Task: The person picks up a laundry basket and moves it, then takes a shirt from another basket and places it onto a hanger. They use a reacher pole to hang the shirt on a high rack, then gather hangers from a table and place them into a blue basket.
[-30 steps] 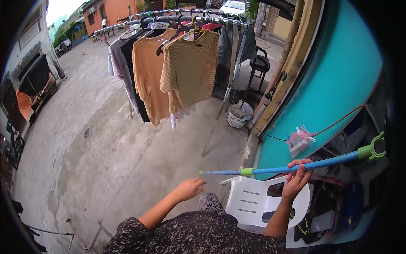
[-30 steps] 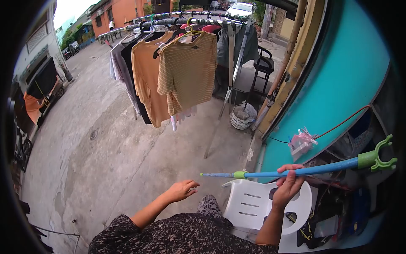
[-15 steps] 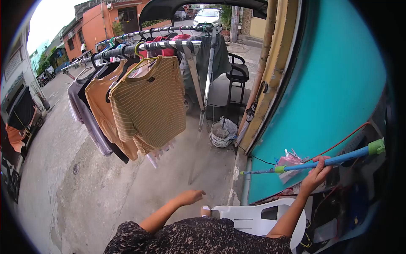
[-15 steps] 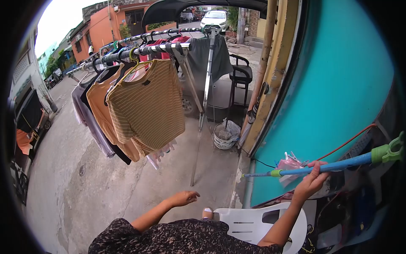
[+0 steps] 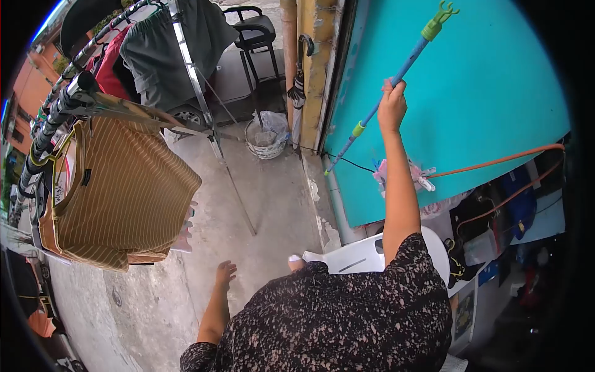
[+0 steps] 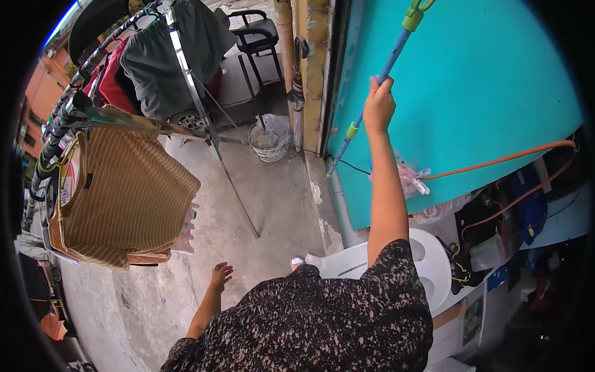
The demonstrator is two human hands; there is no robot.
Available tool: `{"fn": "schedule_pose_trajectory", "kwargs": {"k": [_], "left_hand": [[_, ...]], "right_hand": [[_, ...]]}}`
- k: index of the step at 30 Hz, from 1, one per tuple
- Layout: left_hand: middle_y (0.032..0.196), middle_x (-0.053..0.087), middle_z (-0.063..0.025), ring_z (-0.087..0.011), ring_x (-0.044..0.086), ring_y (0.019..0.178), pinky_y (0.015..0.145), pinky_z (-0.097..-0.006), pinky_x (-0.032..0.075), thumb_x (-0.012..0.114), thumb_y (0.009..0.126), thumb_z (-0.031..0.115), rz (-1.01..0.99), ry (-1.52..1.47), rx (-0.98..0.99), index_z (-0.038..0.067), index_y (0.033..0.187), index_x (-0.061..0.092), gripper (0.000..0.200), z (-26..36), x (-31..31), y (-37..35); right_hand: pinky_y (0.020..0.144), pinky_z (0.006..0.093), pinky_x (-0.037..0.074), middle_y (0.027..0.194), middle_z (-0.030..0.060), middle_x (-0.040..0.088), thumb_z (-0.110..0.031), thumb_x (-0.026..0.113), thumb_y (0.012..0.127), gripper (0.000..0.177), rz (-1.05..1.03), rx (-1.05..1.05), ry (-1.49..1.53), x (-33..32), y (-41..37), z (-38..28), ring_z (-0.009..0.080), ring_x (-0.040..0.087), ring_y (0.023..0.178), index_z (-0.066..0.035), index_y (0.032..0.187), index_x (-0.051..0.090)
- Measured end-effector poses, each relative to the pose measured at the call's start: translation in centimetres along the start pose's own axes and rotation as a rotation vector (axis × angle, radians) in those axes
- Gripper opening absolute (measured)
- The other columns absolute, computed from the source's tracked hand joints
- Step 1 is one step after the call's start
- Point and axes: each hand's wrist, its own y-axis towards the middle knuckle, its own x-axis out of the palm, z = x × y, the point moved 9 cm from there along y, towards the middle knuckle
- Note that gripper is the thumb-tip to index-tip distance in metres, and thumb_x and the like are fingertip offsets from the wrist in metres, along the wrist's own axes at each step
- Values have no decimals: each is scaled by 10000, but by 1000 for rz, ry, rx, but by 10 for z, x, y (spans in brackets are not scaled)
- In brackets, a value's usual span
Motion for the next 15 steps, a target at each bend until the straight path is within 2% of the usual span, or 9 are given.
{"fn": "schedule_pose_trajectory", "kwargs": {"k": [2,4,7,10,13,15], "left_hand": [[980,581,-56,-171,557,890,687,-345,429,464,814,183,53,-27,-125,106,1139,427,336,-49,-24,-8],[1025,561,-74,-191,547,921,691,-344,427,489,773,213,93,-43,-210,92,1156,420,408,-79,-39,-31],[1023,562,-71,-194,544,930,699,-346,427,490,767,195,158,-116,-284,87,1163,417,417,-110,-50,-55],[1025,561,-73,-196,539,942,712,-347,426,480,773,186,194,-213,-320,83,1176,407,423,-126,-49,-64],[1033,559,-82,-198,536,950,718,-348,428,450,803,189,163,-216,-284,82,1184,402,399,-119,-37,-63],[1040,558,-91,-199,533,957,729,-351,427,427,823,195,133,-211,-242,80,1180,404,375,-104,-27,-55]], "right_hand": [[597,398,459,830,135,598,-266,414,894,237,4,0,-31,28,10,13,314,591,732,-36,944,398],[596,392,437,767,98,591,-288,405,896,250,-7,14,-79,51,17,26,294,586,705,-44,946,410],[596,394,432,748,91,590,-282,408,895,239,-69,9,-9,77,11,28,293,584,690,-47,937,415],[593,398,426,728,75,587,-281,412,893,229,-155,59,6,91,4,14,289,582,679,-56,932,428],[573,389,443,715,88,603,-286,435,885,244,-82,-66,51,87,18,-21,289,595,661,-43,902,427],[552,369,434,694,63,598,-289,441,882,241,-76,-72,134,77,28,-45,264,589,630,-49,892,443]]}}
